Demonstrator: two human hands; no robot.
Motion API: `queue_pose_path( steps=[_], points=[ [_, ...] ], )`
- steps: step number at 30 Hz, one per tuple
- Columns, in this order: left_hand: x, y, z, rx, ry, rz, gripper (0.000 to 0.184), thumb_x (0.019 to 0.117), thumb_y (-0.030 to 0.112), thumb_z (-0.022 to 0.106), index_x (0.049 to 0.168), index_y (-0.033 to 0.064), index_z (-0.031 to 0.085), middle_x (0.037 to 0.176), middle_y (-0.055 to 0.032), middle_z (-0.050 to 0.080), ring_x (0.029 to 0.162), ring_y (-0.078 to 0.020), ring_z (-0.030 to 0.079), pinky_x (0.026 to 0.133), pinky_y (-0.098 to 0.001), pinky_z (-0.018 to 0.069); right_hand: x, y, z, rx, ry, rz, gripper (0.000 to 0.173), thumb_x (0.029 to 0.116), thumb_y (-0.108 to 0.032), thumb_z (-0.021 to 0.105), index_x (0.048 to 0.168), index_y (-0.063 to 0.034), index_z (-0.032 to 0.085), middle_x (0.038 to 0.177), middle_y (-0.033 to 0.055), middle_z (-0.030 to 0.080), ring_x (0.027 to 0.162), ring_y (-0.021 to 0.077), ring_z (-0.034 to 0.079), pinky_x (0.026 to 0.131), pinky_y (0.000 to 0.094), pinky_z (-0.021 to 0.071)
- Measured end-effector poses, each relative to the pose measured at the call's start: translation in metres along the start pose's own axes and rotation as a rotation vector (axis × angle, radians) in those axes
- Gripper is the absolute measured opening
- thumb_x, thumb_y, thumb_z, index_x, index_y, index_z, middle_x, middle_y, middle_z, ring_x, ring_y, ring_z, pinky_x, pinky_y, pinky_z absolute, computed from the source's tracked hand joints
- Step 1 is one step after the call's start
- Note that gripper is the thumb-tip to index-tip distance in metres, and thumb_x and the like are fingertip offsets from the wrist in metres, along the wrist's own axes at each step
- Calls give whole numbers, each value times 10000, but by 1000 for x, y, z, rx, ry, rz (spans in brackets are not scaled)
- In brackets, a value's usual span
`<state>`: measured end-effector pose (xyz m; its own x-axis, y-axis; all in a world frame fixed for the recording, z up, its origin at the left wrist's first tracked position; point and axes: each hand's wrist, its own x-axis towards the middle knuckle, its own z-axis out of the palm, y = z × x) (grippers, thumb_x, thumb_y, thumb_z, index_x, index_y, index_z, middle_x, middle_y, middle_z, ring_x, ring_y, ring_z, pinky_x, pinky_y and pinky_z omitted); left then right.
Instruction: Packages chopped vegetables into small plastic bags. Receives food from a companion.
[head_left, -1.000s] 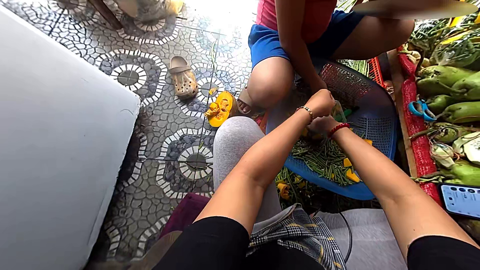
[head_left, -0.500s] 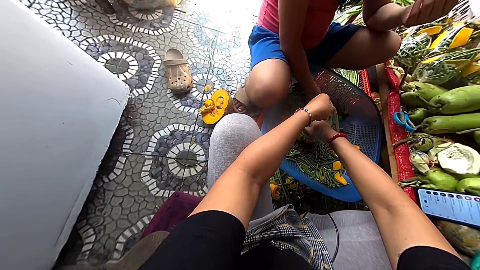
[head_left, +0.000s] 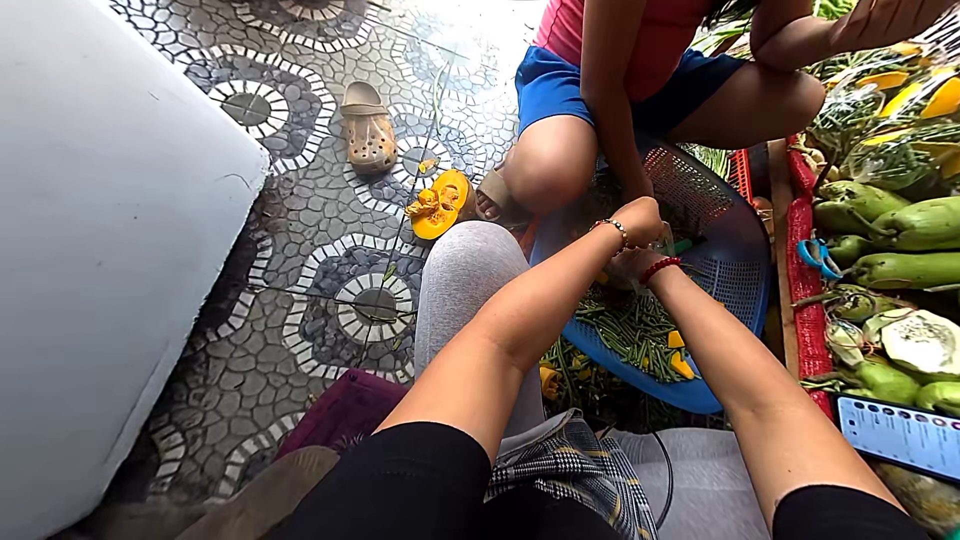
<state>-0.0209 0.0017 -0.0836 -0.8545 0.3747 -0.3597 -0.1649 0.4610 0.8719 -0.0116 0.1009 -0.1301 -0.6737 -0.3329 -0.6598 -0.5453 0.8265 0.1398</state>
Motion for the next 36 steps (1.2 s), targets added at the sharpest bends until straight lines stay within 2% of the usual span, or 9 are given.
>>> queue_pose_path(
  steps=[8,12,18,20,25,28,30,33,36],
  points=[
    [0,5,1,6,-25,37,238,1062,135,515,1112,-67,631,906,-154,629,754,-222,611,709,-401,528,8,12,7,28,-24,-92,364,1081,-216,487,1340,0,623,1384,288,580,1336,459,515,1095,649,365],
    [-2,6,0,-9,-4,54,237,1069,144,506,1087,-56,632,872,-136,617,727,-208,600,681,-385,521,24,40,24,31,105,-217,263,1009,-239,613,1146,-45,727,1163,266,691,1133,473,641,917,699,464],
    [-2,6,0,-33,15,46,223,1056,103,498,1125,-69,623,931,-163,642,789,-226,637,734,-401,539,18,69,17,237,-67,-43,356,1056,-270,578,1324,-51,659,1248,298,647,1193,493,602,994,690,436],
    [0,6,3,-32,17,49,221,1051,99,497,1112,-72,624,923,-164,641,786,-231,636,733,-407,536,8,72,13,330,-65,-1,306,1078,-230,547,1278,-32,666,1247,286,649,1194,467,601,1015,653,426],
    [2,14,8,-47,15,91,235,1065,123,497,1099,-68,629,871,-143,625,737,-212,610,698,-388,523,2,77,14,293,-90,-192,334,1073,-57,455,1337,-36,658,1360,264,615,1289,444,557,1099,598,387],
    [1,14,11,-39,12,91,239,1068,133,493,1091,-63,627,863,-141,623,742,-216,612,701,-390,524,17,81,26,20,-114,-302,291,1013,2,557,1290,32,639,1295,258,640,1231,439,592,1055,593,423],
    [2,13,12,-28,9,101,232,1064,126,492,1089,-61,627,874,-146,621,748,-223,608,702,-397,521,30,89,41,36,-29,-334,196,1038,-69,547,1184,6,655,1079,194,660,1025,334,636,912,498,490],
    [1,11,11,-15,7,116,219,1059,109,492,1080,-63,626,873,-149,612,744,-228,599,694,-401,514,17,67,43,205,268,-352,221,1002,-99,561,1097,48,696,1026,213,692,966,303,670,875,434,524],
    [-1,9,8,-3,7,116,206,1054,102,502,1061,-60,630,891,-158,615,759,-238,601,690,-407,507,-36,-14,-39,41,-206,102,418,1120,-155,399,1451,89,470,1519,281,470,1454,372,419,1189,497,294]
  ],
)
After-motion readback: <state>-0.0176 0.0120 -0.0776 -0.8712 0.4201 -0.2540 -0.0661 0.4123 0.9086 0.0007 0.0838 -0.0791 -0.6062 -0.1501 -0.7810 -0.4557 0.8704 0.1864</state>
